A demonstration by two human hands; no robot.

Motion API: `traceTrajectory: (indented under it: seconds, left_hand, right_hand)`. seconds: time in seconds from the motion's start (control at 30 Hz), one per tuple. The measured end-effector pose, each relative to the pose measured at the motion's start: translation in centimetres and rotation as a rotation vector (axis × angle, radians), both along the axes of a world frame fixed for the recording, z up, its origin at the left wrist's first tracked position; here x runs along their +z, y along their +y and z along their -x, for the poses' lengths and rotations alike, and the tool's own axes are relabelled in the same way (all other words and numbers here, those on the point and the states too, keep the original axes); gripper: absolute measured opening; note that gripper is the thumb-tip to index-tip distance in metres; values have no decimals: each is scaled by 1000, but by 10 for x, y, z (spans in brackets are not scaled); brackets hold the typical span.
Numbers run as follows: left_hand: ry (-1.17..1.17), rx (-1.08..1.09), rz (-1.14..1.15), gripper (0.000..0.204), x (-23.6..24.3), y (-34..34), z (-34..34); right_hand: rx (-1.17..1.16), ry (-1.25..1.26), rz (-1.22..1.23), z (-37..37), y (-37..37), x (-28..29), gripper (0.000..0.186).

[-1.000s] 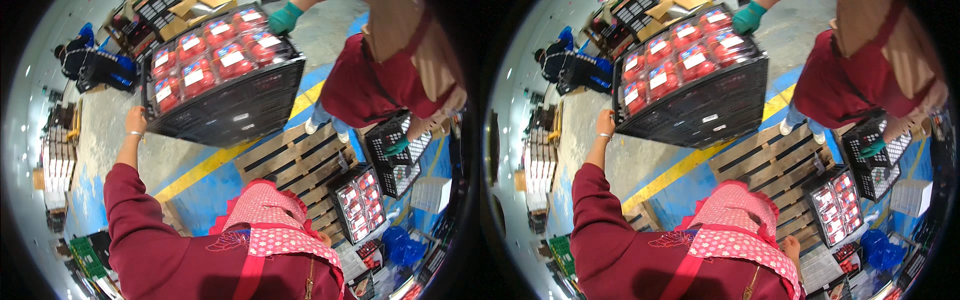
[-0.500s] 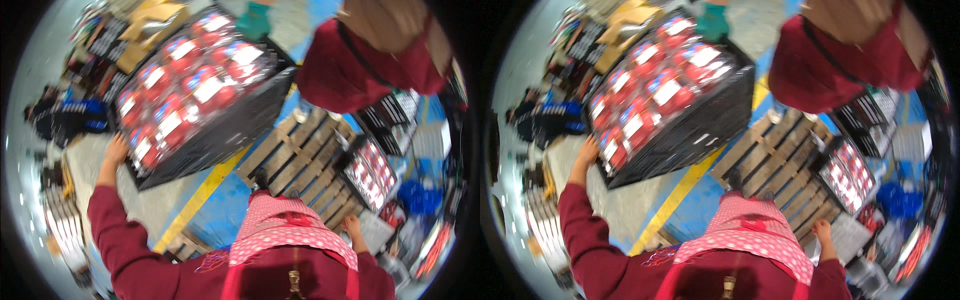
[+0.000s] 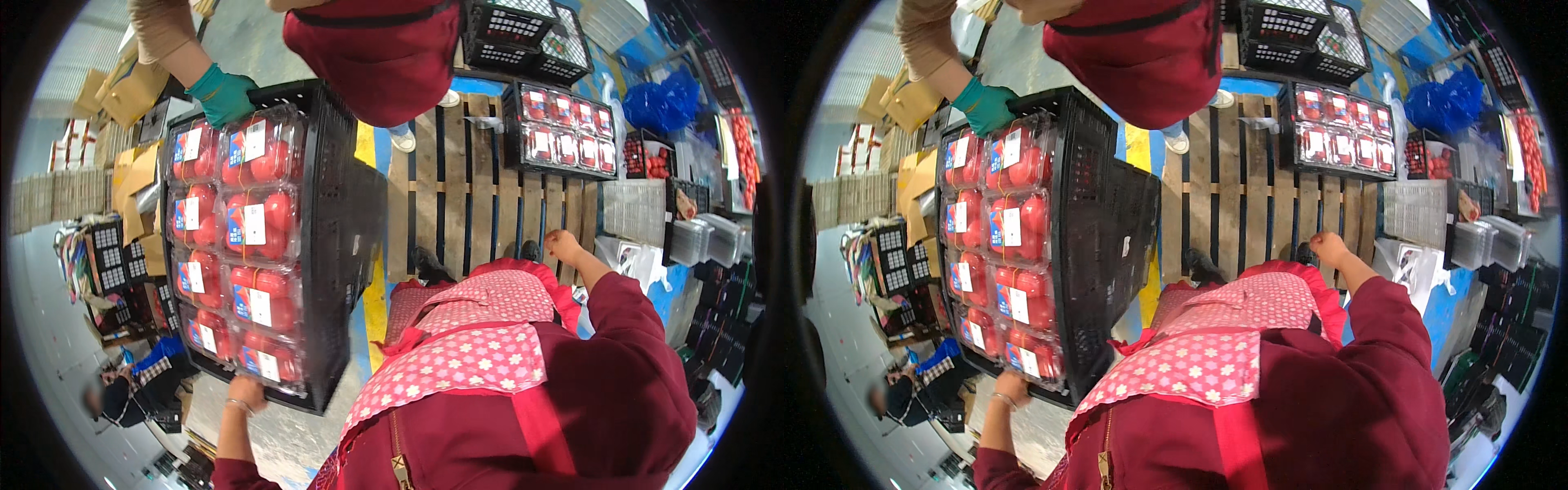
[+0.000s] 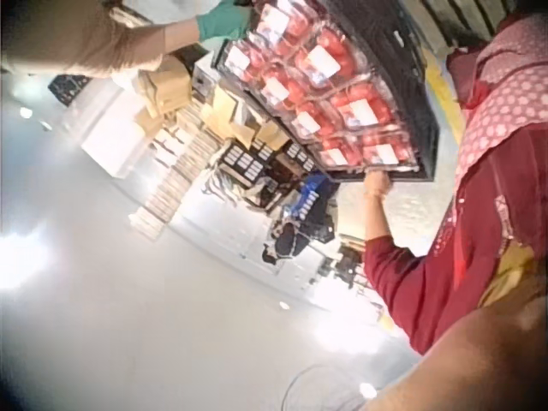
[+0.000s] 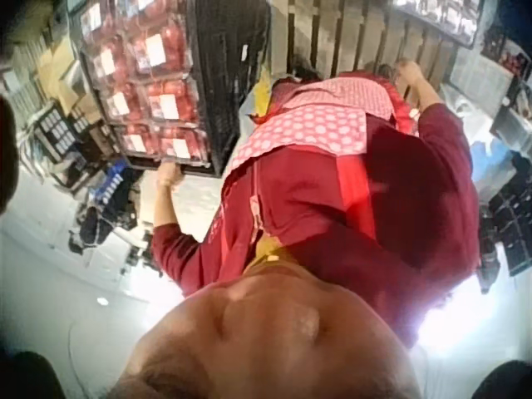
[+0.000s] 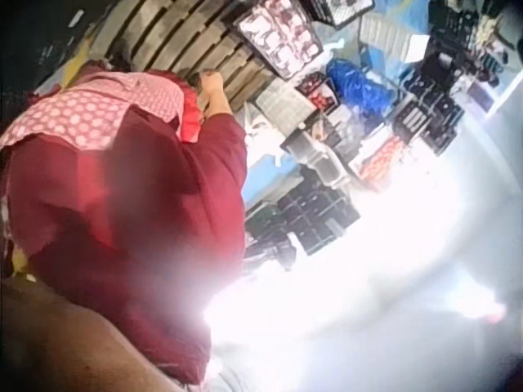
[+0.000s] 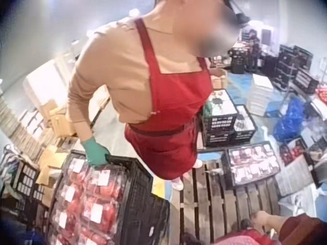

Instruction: The person applies adhesive labels to stacks of clear plastic containers. They peel labels from a roll and press them onto the containers, then stack the labeled units in a black crate.

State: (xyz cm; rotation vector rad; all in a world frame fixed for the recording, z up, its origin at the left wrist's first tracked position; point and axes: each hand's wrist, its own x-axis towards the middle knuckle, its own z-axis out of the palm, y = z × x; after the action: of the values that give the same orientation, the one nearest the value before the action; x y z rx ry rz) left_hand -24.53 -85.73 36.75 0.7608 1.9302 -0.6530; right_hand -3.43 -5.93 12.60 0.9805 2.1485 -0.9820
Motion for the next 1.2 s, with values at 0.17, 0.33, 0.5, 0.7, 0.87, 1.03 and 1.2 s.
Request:
traceTrajectory:
  seconds: [0.17, 0.33, 0.5, 0.7, 0.87, 1.03, 1.2]
  left_hand:
    - [-85, -5, -350, 24, 4, 145, -52]
    - [-69, 43, -536, 20, 6, 263, -82]
    - [-41, -16, -356, 24, 14, 372, -103]
    - [-100, 68, -336, 34, 0, 582, -157]
    - [-109, 407, -569, 37, -33, 779, -189]
    - [-383, 850, -745, 34, -84, 961, -209]
    - [-422, 1003, -693, 38, -178, 1143, -210]
  right_hand:
    - [106, 171, -72, 1, 20, 1, 30]
    - [-20, 304, 195, -11, 37, 1, 28]
    - [-402, 356, 348, -137, 100, -38, 25]
    - [-609, 324, -321, -389, 217, -44, 23]
    - [-1028, 209, -425, -509, 211, -83, 20]
    - [-925, 471, 52, -441, 229, -42, 21]
    - [-912, 427, 148, -424, 280, -27, 27]
